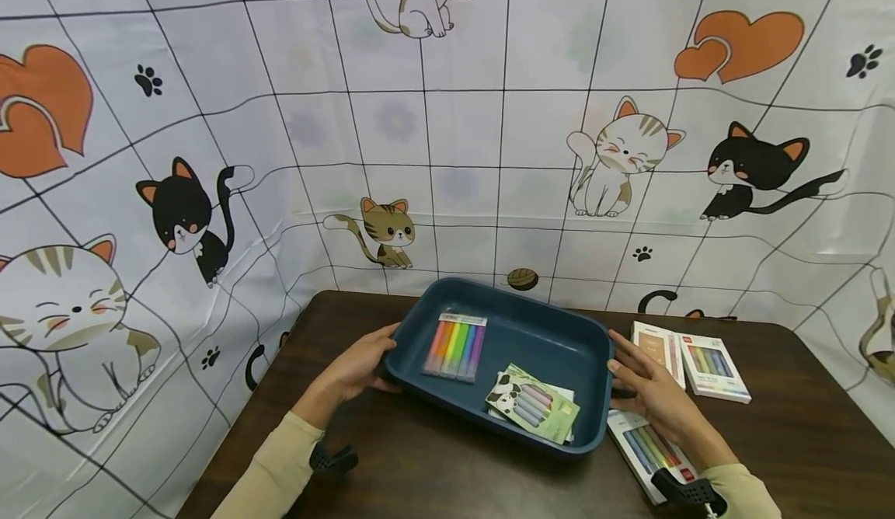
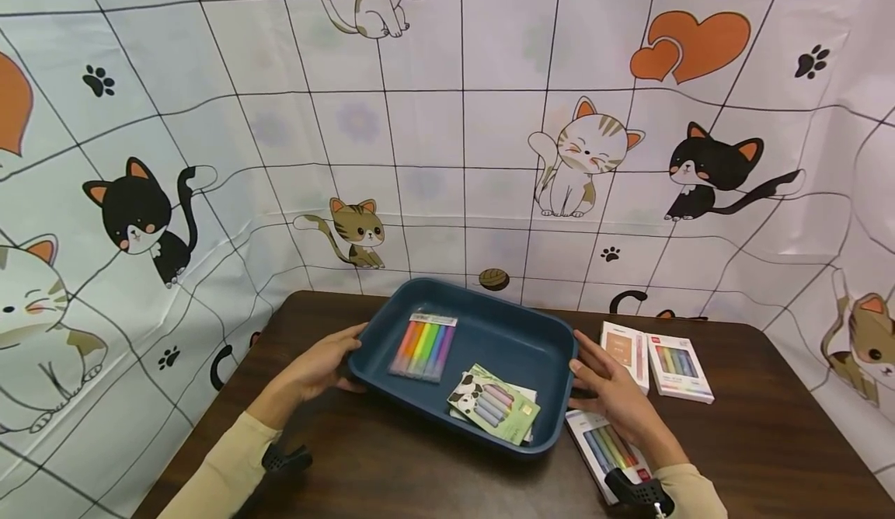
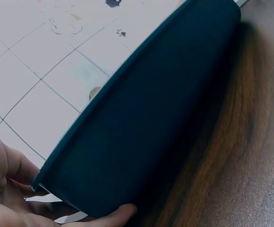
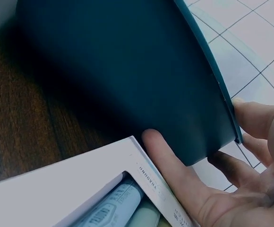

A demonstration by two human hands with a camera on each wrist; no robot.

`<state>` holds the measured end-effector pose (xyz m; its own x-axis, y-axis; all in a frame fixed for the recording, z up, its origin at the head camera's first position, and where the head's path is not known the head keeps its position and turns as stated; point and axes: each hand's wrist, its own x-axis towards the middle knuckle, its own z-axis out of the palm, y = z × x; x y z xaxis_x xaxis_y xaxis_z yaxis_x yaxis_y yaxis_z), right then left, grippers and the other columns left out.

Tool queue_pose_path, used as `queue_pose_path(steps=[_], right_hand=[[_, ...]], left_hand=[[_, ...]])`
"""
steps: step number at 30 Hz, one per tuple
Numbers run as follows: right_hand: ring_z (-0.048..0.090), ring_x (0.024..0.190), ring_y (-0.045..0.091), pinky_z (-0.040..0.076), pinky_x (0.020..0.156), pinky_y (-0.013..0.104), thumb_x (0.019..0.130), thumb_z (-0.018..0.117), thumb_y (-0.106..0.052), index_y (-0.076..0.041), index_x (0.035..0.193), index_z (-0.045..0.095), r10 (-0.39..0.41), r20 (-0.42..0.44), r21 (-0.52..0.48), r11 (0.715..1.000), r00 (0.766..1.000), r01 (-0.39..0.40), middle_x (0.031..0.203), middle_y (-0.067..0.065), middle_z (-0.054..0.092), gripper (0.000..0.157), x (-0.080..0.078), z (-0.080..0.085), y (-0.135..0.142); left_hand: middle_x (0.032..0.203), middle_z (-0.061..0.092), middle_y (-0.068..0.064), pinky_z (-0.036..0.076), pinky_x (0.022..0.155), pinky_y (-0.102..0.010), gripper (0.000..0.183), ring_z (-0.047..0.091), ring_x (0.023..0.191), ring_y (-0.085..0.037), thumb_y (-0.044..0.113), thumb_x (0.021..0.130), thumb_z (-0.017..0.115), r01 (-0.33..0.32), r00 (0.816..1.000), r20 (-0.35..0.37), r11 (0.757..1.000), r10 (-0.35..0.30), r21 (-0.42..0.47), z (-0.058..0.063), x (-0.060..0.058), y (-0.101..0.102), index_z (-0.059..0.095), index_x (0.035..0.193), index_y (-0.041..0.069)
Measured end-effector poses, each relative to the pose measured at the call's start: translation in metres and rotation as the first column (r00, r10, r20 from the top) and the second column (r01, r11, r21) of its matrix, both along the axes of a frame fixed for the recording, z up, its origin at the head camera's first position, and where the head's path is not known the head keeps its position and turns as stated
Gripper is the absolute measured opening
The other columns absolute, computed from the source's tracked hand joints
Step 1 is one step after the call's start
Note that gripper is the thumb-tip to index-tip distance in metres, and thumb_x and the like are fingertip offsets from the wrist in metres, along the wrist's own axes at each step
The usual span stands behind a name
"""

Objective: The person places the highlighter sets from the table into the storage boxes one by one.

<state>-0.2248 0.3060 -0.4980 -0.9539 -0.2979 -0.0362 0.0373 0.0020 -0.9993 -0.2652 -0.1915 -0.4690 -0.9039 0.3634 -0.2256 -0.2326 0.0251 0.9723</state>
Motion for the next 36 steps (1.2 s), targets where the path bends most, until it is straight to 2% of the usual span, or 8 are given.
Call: queue_pose_path(steps=[6, 12, 15, 19, 22, 27, 32, 36], right_hand=[[0.044, 0.132, 0.052, 0.052, 0.093, 0.055, 0.108, 0.053, -0.027, -0.02, 0.166, 0.012, 0.004, -0.002, 0.017, 1.0, 1.0, -0.004, 0.166, 0.023, 0.009, 0.072, 0.002, 0.005, -0.001], [0.052, 0.128, 0.044, 0.055, 0.089, 0.049, 0.106, 0.058, -0.028, -0.016, 0.165, 0.018, -0.023, -0.037, 0.131, 0.991, 0.999, 0.027, 0.164, 0.024, 0.019, 0.072, 0.008, 0.014, 0.006], [0.055, 0.123, 0.046, 0.056, 0.087, 0.047, 0.106, 0.057, -0.027, -0.011, 0.163, 0.023, -0.036, -0.124, 0.237, 0.969, 0.992, 0.065, 0.16, 0.028, 0.027, 0.068, 0.01, 0.024, 0.013], [0.055, 0.12, 0.052, 0.057, 0.084, 0.048, 0.107, 0.056, -0.025, -0.004, 0.16, 0.029, -0.014, -0.241, 0.386, 0.916, 0.97, 0.109, 0.154, 0.032, 0.034, 0.063, 0.013, 0.041, 0.025], [0.052, 0.122, 0.056, 0.054, 0.087, 0.054, 0.107, 0.055, -0.026, 0.0, 0.158, 0.032, 0.009, -0.312, 0.527, 0.834, 0.95, 0.165, 0.15, 0.034, 0.04, 0.061, 0.017, 0.051, 0.034], [0.048, 0.122, 0.061, 0.047, 0.087, 0.068, 0.106, 0.055, -0.039, 0.002, 0.156, 0.034, 0.0, -0.341, 0.728, 0.633, 0.94, 0.264, 0.146, 0.035, 0.044, 0.068, 0.019, 0.058, 0.051], [0.045, 0.12, 0.066, 0.043, 0.084, 0.074, 0.105, 0.05, -0.05, 0.003, 0.157, 0.029, -0.031, -0.305, 0.818, 0.504, 0.952, 0.279, 0.143, 0.045, 0.037, 0.077, 0.019, 0.064, 0.069], [0.033, 0.122, 0.072, 0.035, 0.088, 0.079, 0.104, 0.047, -0.054, 0.004, 0.157, 0.025, -0.054, -0.287, 0.848, 0.449, 0.956, 0.28, 0.142, 0.049, 0.032, 0.082, 0.021, 0.069, 0.081]], left_hand=[[0.154, 0.029, -0.032, 0.053, 0.08, -0.065, 0.054, 0.049, 0.123, -0.048, 0.011, 0.109, 0.032, 0.002, 1.0, 0.005, 1.0, -0.002, 0.011, 0.002, 0.001, -0.001, 0.023, 0.162, 0.009], [0.153, 0.029, -0.033, 0.054, 0.078, -0.065, 0.055, 0.052, 0.117, -0.048, 0.011, 0.108, 0.034, 0.0, 1.0, 0.001, 1.0, 0.0, 0.009, -0.002, 0.004, -0.001, 0.024, 0.162, 0.007], [0.15, 0.032, -0.032, 0.054, 0.077, -0.064, 0.055, 0.052, 0.116, -0.046, 0.011, 0.108, 0.035, -0.011, 1.0, 0.005, 1.0, 0.011, 0.017, -0.002, 0.002, 0.0, 0.026, 0.162, 0.008], [0.148, 0.034, -0.032, 0.054, 0.077, -0.064, 0.055, 0.052, 0.115, -0.045, 0.012, 0.107, 0.035, -0.025, 1.0, 0.006, 1.0, 0.025, 0.018, -0.002, -0.001, 0.0, 0.026, 0.161, 0.008], [0.148, 0.033, -0.031, 0.054, 0.077, -0.064, 0.055, 0.051, 0.116, -0.045, 0.012, 0.107, 0.035, -0.019, 1.0, 0.011, 1.0, 0.019, 0.02, -0.001, -0.001, -0.001, 0.027, 0.161, 0.008], [0.147, 0.034, -0.03, 0.053, 0.079, -0.064, 0.055, 0.05, 0.117, -0.044, 0.013, 0.106, 0.037, -0.015, 0.999, 0.029, 1.0, 0.014, 0.026, -0.002, -0.001, -0.003, 0.029, 0.16, 0.009], [0.146, 0.035, -0.031, 0.053, 0.08, -0.064, 0.056, 0.055, 0.114, -0.042, 0.015, 0.106, 0.037, -0.007, 1.0, 0.03, 0.999, 0.006, 0.042, -0.006, -0.003, -0.004, 0.028, 0.161, 0.008], [0.149, 0.033, -0.03, 0.053, 0.081, -0.064, 0.056, 0.055, 0.114, -0.042, 0.017, 0.107, 0.036, -0.002, 0.999, 0.047, 0.998, -0.001, 0.069, -0.009, -0.004, -0.006, 0.027, 0.162, 0.01]])
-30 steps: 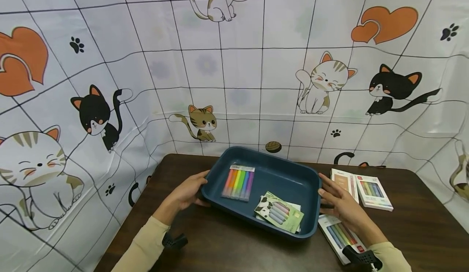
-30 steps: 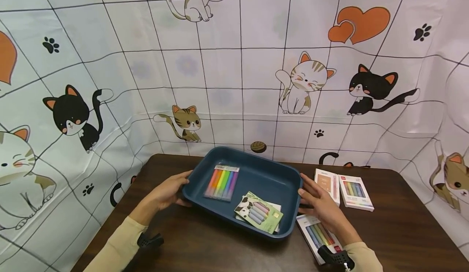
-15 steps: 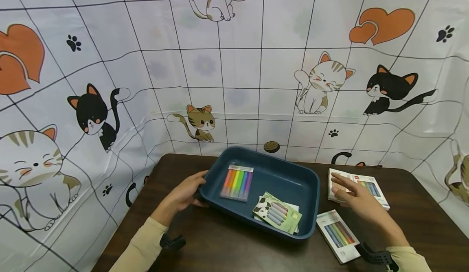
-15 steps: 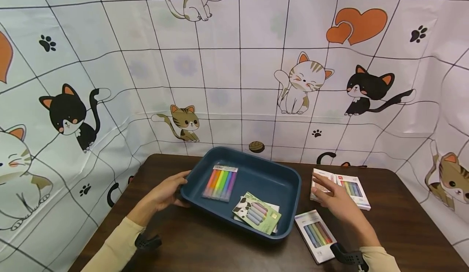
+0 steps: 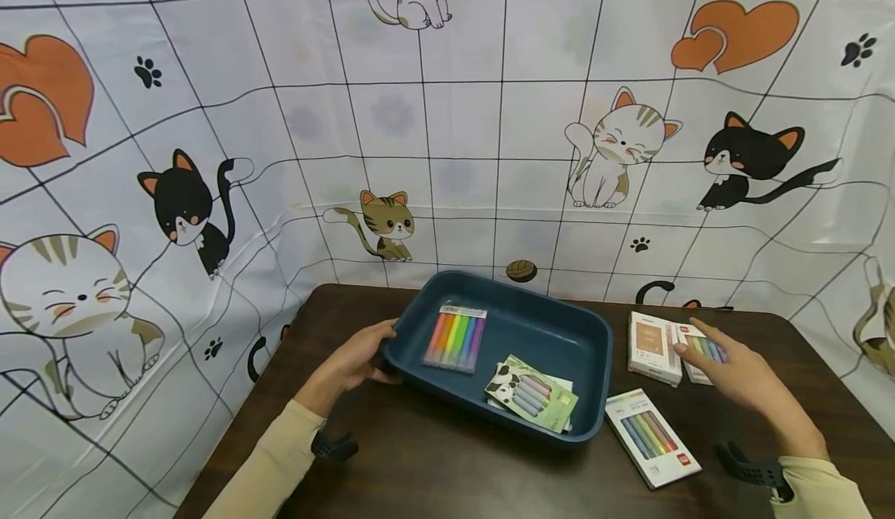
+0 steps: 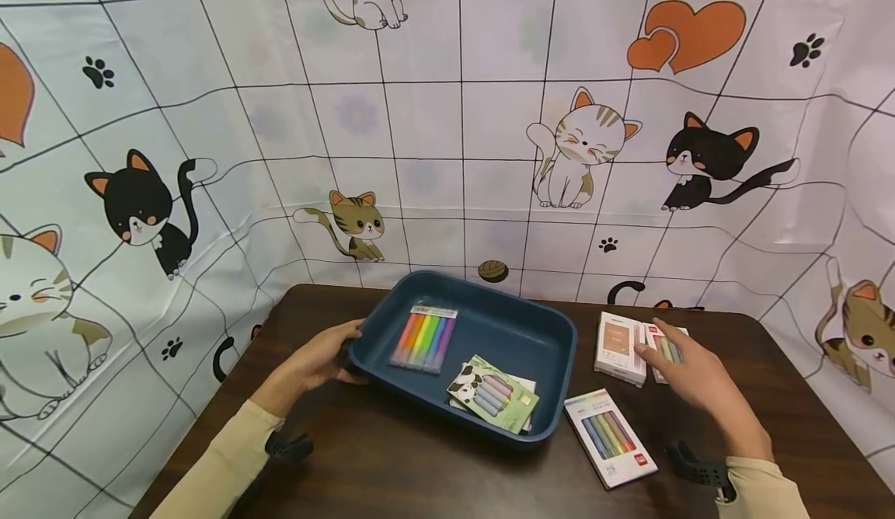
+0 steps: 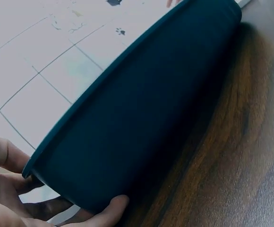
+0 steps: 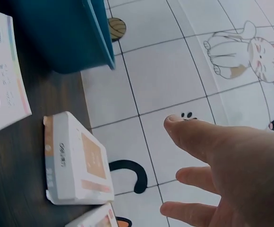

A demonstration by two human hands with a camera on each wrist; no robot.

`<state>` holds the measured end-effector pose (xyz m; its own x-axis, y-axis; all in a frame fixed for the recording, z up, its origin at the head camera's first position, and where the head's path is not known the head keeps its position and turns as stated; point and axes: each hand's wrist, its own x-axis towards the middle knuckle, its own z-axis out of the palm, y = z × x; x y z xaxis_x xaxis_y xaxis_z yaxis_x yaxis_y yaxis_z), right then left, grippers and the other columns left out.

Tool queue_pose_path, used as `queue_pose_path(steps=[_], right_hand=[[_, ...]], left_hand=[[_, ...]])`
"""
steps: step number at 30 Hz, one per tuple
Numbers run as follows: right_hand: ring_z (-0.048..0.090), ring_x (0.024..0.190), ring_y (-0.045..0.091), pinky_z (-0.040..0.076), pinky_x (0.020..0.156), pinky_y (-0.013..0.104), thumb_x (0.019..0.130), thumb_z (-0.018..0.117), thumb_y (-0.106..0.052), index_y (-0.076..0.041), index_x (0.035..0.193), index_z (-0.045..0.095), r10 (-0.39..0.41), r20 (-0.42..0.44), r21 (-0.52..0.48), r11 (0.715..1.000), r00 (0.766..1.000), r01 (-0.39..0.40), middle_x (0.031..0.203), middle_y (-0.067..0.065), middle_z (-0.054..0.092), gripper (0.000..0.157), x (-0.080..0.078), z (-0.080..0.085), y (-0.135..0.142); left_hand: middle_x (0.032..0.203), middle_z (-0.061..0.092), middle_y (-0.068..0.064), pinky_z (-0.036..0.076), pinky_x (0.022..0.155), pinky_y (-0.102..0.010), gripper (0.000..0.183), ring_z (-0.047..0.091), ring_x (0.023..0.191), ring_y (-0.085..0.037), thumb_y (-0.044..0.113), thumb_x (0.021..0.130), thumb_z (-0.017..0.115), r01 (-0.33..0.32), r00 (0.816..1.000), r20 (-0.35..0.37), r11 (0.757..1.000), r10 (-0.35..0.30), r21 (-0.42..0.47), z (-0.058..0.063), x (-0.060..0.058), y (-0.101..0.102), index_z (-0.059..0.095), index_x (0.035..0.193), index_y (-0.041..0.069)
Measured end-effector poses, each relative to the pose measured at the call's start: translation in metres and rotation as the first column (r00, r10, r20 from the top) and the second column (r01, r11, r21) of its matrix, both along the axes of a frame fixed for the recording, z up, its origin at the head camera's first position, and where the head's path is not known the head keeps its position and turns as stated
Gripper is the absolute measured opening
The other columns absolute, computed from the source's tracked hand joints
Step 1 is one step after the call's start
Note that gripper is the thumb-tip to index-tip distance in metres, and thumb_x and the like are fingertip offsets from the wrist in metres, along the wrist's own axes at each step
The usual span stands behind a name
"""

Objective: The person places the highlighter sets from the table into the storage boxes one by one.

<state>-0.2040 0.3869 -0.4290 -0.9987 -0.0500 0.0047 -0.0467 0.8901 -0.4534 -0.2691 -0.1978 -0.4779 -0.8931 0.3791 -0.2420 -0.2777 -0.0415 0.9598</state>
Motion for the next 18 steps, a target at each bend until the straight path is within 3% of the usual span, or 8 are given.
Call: queue_pose_path(steps=[8, 14, 18], right_hand=[[0.026, 0.126, 0.071, 0.029, 0.092, 0.08, 0.104, 0.046, -0.055, 0.006, 0.158, 0.018, -0.011, -0.009, -0.005, 1.0, 1.0, 0.011, 0.148, 0.046, 0.025, 0.086, 0.001, 0.007, 0.013], [0.023, 0.127, 0.072, 0.026, 0.093, 0.081, 0.104, 0.046, -0.056, 0.01, 0.156, 0.016, -0.026, 0.026, 0.022, 0.999, 0.999, 0.025, 0.149, 0.047, 0.02, 0.089, 0.005, 0.003, 0.025], [0.025, 0.124, 0.074, 0.028, 0.091, 0.081, 0.104, 0.043, -0.057, 0.011, 0.155, 0.016, -0.035, 0.069, 0.041, 0.999, 0.997, 0.032, 0.145, 0.05, 0.021, 0.09, 0.005, 0.0, 0.033]], left_hand=[[0.153, 0.029, -0.027, 0.049, 0.084, -0.068, 0.055, 0.052, 0.119, -0.044, 0.019, 0.109, 0.039, 0.007, 0.998, 0.061, 0.992, -0.015, 0.127, -0.003, -0.007, -0.006, 0.028, 0.163, 0.017], [0.152, 0.031, -0.027, 0.049, 0.084, -0.068, 0.055, 0.047, 0.124, -0.042, 0.019, 0.109, 0.039, 0.011, 0.996, 0.09, 0.992, -0.023, 0.125, -0.008, -0.002, -0.01, 0.028, 0.163, 0.019], [0.154, 0.029, -0.026, 0.049, 0.085, -0.069, 0.055, 0.045, 0.126, -0.042, 0.02, 0.109, 0.04, 0.032, 0.996, 0.079, 0.989, -0.044, 0.143, -0.007, -0.006, -0.009, 0.027, 0.163, 0.018]])
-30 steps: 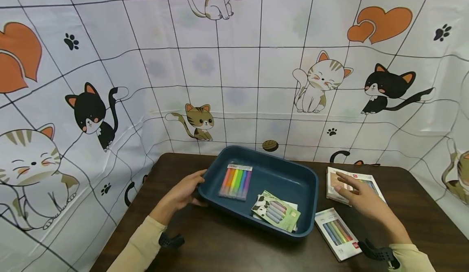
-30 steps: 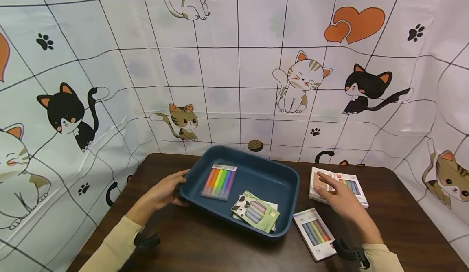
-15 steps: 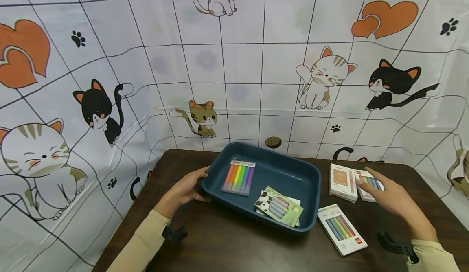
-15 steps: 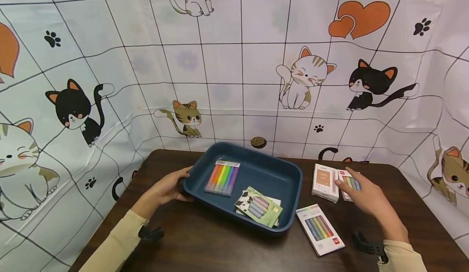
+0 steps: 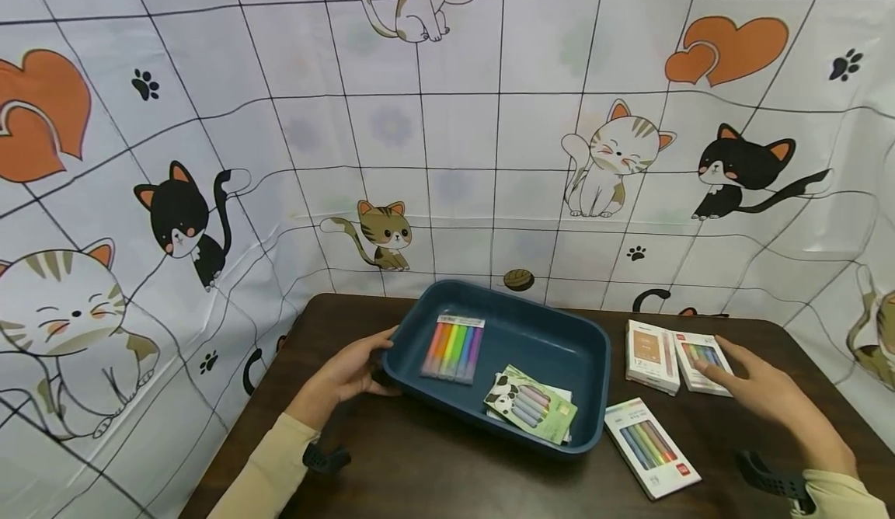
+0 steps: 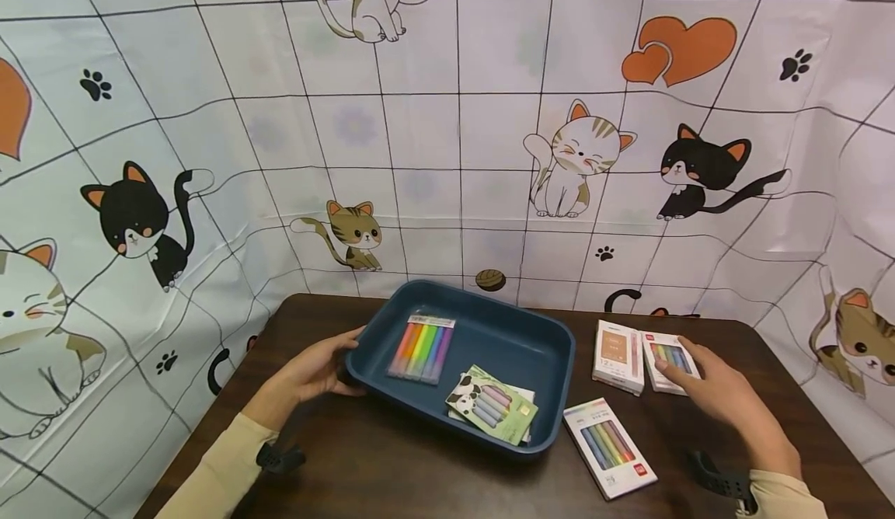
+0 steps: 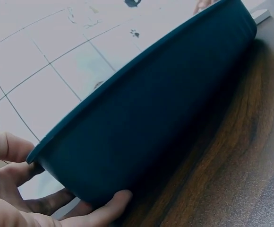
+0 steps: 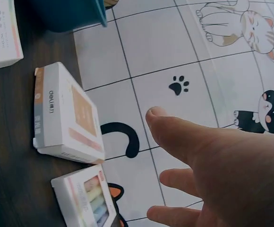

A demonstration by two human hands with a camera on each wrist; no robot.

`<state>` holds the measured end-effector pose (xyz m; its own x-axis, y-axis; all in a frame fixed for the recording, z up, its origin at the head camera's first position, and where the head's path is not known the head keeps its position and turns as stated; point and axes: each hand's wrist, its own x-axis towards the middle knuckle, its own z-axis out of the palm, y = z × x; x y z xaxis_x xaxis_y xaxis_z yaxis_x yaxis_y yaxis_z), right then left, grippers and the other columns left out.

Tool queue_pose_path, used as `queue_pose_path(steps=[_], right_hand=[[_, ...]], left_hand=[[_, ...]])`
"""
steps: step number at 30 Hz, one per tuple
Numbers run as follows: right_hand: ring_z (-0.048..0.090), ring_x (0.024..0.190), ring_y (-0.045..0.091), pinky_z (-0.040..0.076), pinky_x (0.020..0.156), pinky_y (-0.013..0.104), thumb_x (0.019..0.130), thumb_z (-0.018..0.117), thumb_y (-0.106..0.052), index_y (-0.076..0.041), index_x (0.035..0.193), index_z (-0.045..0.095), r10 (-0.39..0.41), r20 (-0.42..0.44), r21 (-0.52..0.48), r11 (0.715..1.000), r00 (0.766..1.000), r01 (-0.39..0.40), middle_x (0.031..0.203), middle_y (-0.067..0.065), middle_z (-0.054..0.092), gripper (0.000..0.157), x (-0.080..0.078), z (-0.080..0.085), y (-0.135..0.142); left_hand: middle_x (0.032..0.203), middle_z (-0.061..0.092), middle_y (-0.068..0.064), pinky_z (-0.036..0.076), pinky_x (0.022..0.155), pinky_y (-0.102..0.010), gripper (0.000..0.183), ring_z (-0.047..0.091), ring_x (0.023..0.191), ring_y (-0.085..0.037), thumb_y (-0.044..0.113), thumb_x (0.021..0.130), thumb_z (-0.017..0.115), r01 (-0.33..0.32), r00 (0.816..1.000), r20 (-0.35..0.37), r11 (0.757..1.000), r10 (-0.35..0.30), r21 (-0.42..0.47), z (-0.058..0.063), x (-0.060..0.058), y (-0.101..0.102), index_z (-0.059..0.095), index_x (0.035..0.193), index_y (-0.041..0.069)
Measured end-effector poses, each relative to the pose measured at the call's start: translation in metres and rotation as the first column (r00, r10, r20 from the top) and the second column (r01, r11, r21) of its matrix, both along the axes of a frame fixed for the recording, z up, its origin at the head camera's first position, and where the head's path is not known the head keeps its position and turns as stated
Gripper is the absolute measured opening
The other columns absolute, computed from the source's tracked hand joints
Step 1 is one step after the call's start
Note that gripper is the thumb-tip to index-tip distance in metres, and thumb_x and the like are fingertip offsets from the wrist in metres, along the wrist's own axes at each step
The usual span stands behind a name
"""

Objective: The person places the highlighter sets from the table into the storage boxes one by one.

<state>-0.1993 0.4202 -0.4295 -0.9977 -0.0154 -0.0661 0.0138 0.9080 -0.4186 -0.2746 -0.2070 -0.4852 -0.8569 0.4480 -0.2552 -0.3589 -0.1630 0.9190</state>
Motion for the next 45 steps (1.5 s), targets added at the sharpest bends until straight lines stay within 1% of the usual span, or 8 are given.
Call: queue_pose_path(steps=[7, 10, 13, 26, 30, 36, 40, 45], right_hand=[[0.03, 0.121, 0.074, 0.034, 0.088, 0.08, 0.104, 0.043, -0.056, 0.015, 0.151, 0.021, 0.011, 0.034, -0.016, 1.0, 0.999, -0.011, 0.14, 0.052, 0.026, 0.088, -0.003, -0.017, 0.007], [0.029, 0.12, 0.075, 0.034, 0.087, 0.079, 0.105, 0.043, -0.055, 0.015, 0.152, 0.019, 0.017, 0.05, -0.036, 0.999, 0.999, -0.016, 0.14, 0.053, 0.025, 0.088, -0.003, -0.024, 0.009], [0.029, 0.121, 0.075, 0.033, 0.088, 0.08, 0.106, 0.042, -0.054, 0.015, 0.152, 0.018, 0.021, 0.037, -0.051, 0.999, 0.999, -0.019, 0.14, 0.054, 0.024, 0.086, -0.006, -0.027, 0.01], [0.026, 0.123, 0.074, 0.031, 0.091, 0.08, 0.106, 0.043, -0.051, 0.014, 0.153, 0.017, 0.059, 0.026, -0.07, 0.996, 0.998, -0.057, 0.143, 0.052, 0.019, 0.084, -0.011, -0.03, 0.008], [0.027, 0.122, 0.074, 0.032, 0.09, 0.08, 0.106, 0.044, -0.051, 0.013, 0.154, 0.016, 0.066, 0.035, -0.071, 0.995, 0.997, -0.063, 0.142, 0.053, 0.02, 0.085, -0.01, -0.03, 0.009], [0.034, 0.12, 0.072, 0.036, 0.087, 0.078, 0.104, 0.05, -0.05, 0.009, 0.155, 0.017, 0.1, 0.037, -0.077, 0.992, 0.994, -0.097, 0.141, 0.053, 0.024, 0.085, -0.01, -0.036, 0.003], [0.04, 0.118, 0.067, 0.039, 0.085, 0.074, 0.102, 0.056, -0.049, 0.008, 0.156, 0.02, 0.137, 0.039, -0.071, 0.988, 0.99, -0.134, 0.14, 0.05, 0.029, 0.086, -0.01, -0.032, -0.007], [0.044, 0.114, 0.065, 0.041, 0.084, 0.072, 0.1, 0.059, -0.048, 0.008, 0.156, 0.02, 0.151, 0.048, -0.044, 0.988, 0.987, -0.149, 0.138, 0.05, 0.031, 0.088, -0.012, -0.027, -0.009]], left_hand=[[0.157, 0.027, -0.025, 0.047, 0.087, -0.07, 0.057, 0.045, 0.13, -0.042, 0.021, 0.109, 0.041, 0.032, 0.999, -0.003, 0.999, -0.032, 0.011, 0.001, -0.002, -0.001, 0.025, 0.164, 0.018], [0.155, 0.03, -0.026, 0.047, 0.086, -0.071, 0.057, 0.043, 0.13, -0.042, 0.02, 0.109, 0.04, 0.025, 1.0, 0.007, 1.0, -0.025, 0.006, 0.0, 0.001, -0.003, 0.025, 0.164, 0.018], [0.153, 0.032, -0.027, 0.047, 0.086, -0.071, 0.057, 0.041, 0.131, -0.042, 0.021, 0.108, 0.041, 0.019, 1.0, -0.003, 1.0, -0.019, 0.007, 0.0, 0.001, -0.003, 0.026, 0.163, 0.017], [0.156, 0.029, -0.025, 0.047, 0.086, -0.07, 0.054, 0.039, 0.133, -0.043, 0.019, 0.11, 0.039, -0.004, 1.0, 0.014, 1.0, 0.004, 0.012, 0.002, 0.005, -0.002, 0.028, 0.163, 0.018], [0.156, 0.029, -0.024, 0.048, 0.086, -0.07, 0.054, 0.038, 0.133, -0.043, 0.021, 0.11, 0.04, -0.003, 1.0, 0.008, 1.0, 0.003, 0.006, 0.004, 0.003, 0.0, 0.029, 0.163, 0.019], [0.156, 0.03, -0.023, 0.047, 0.087, -0.07, 0.055, 0.04, 0.132, -0.042, 0.021, 0.109, 0.041, 0.001, 1.0, 0.014, 1.0, -0.002, 0.007, 0.003, 0.002, 0.0, 0.029, 0.163, 0.02], [0.156, 0.03, -0.024, 0.047, 0.087, -0.07, 0.054, 0.04, 0.132, -0.041, 0.021, 0.11, 0.04, 0.002, 1.0, 0.025, 1.0, -0.003, 0.007, 0.002, 0.004, -0.002, 0.028, 0.163, 0.02], [0.157, 0.029, -0.021, 0.047, 0.088, -0.07, 0.054, 0.041, 0.131, -0.042, 0.021, 0.11, 0.04, 0.002, 1.0, 0.014, 1.0, -0.002, 0.003, 0.005, 0.001, -0.002, 0.029, 0.163, 0.021]])
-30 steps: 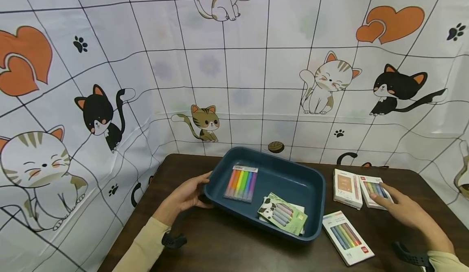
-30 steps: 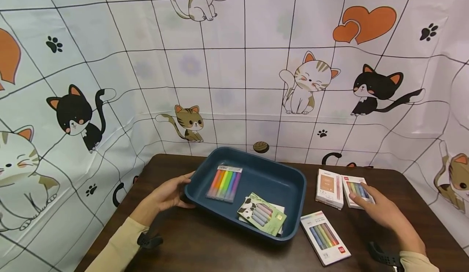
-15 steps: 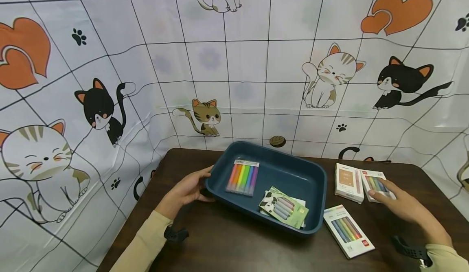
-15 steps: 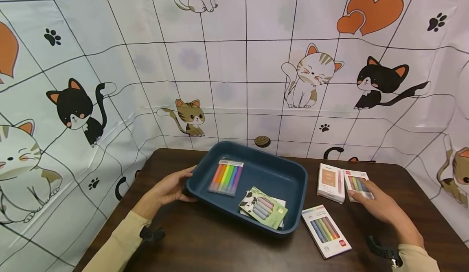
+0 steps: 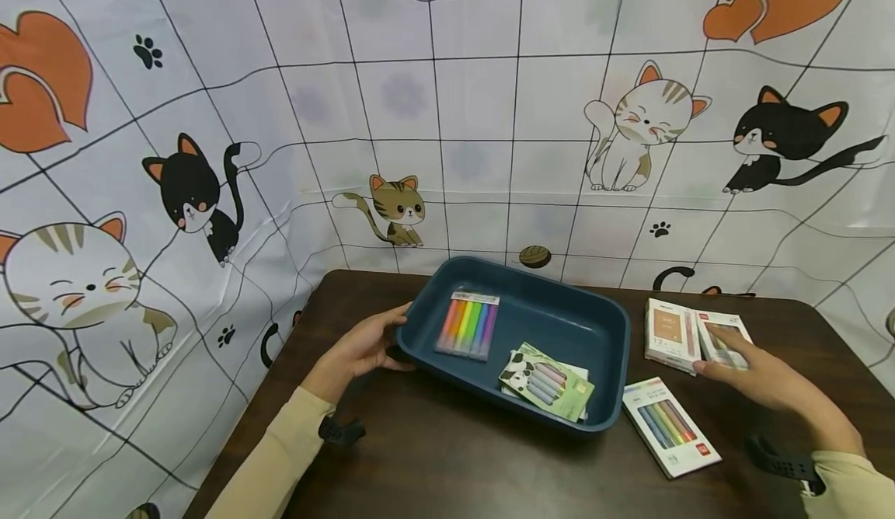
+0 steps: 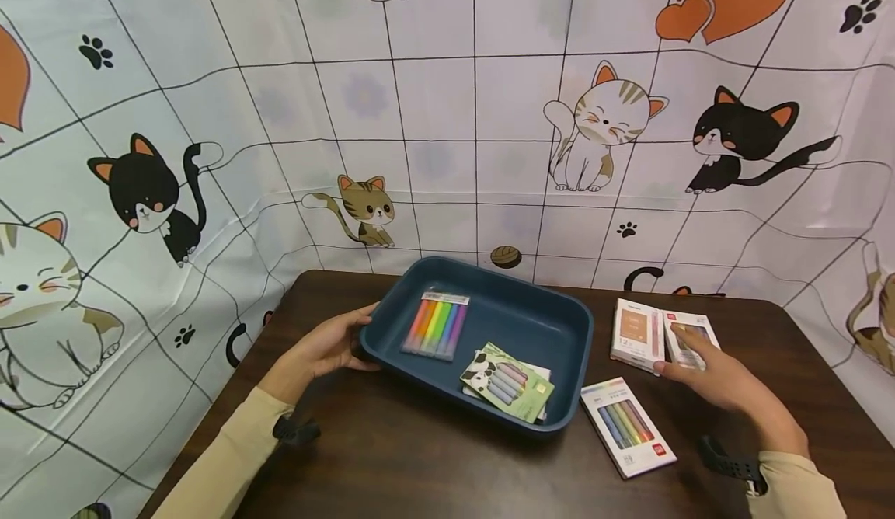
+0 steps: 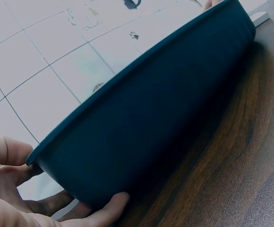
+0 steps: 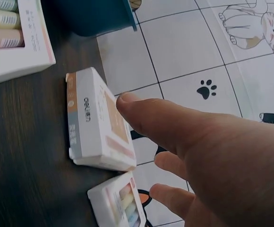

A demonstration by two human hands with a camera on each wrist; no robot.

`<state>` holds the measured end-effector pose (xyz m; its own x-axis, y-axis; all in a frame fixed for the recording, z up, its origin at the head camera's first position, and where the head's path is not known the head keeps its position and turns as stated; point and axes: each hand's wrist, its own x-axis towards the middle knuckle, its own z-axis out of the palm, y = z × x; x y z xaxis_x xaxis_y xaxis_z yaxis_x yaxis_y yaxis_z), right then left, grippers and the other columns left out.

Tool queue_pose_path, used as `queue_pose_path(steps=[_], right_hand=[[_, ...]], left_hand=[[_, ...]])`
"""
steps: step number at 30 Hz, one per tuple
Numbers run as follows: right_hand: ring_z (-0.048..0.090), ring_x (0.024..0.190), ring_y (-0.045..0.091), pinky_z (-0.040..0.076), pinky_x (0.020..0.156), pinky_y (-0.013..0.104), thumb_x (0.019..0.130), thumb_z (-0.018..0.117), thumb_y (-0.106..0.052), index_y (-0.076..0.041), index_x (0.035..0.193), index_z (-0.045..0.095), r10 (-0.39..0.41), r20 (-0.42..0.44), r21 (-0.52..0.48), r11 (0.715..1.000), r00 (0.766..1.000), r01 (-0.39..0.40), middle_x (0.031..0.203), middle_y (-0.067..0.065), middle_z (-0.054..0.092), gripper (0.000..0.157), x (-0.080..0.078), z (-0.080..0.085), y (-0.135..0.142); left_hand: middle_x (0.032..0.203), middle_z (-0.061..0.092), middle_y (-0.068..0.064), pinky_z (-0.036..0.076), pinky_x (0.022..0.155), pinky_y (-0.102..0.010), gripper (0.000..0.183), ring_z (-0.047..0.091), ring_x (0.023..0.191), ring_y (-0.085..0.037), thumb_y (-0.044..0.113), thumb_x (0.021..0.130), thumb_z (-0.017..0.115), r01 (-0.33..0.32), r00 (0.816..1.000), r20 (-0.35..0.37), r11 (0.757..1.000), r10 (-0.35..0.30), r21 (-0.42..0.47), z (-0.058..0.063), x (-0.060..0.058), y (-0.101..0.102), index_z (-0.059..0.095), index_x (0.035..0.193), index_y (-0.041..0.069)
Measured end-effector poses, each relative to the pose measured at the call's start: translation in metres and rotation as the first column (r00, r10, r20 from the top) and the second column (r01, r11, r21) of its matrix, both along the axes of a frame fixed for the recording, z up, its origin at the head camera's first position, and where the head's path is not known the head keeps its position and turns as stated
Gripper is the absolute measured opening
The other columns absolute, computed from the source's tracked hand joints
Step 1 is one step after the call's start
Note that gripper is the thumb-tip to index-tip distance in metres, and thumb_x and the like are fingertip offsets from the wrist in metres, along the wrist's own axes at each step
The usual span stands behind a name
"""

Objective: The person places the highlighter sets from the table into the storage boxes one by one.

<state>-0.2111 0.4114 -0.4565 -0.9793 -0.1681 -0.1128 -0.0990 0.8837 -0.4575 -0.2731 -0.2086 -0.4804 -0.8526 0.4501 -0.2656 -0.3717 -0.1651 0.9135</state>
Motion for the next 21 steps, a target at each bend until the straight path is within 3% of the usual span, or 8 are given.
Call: queue_pose_path(steps=[11, 21], right_hand=[[0.037, 0.117, 0.068, 0.036, 0.088, 0.076, 0.1, 0.057, -0.053, 0.011, 0.155, 0.01, -0.074, 0.006, -0.013, 0.997, 0.997, 0.075, 0.139, 0.054, 0.024, 0.096, -0.015, 0.0, 0.011], [0.03, 0.118, 0.073, 0.033, 0.089, 0.079, 0.1, 0.052, -0.058, 0.012, 0.153, 0.012, -0.153, 0.027, 0.013, 0.988, 0.988, 0.153, 0.14, 0.054, 0.02, 0.096, -0.01, -0.015, 0.017]], left_hand=[[0.15, 0.034, -0.023, 0.049, 0.085, -0.068, 0.051, 0.044, 0.126, -0.039, 0.022, 0.11, 0.041, -0.042, 0.999, 0.017, 0.999, 0.042, -0.004, 0.004, -0.003, -0.002, 0.035, 0.161, 0.023], [0.149, 0.036, -0.028, 0.049, 0.086, -0.067, 0.053, 0.049, 0.123, -0.039, 0.023, 0.11, 0.041, -0.012, 1.0, 0.007, 1.0, 0.012, -0.019, 0.001, -0.001, -0.002, 0.032, 0.162, 0.022]])
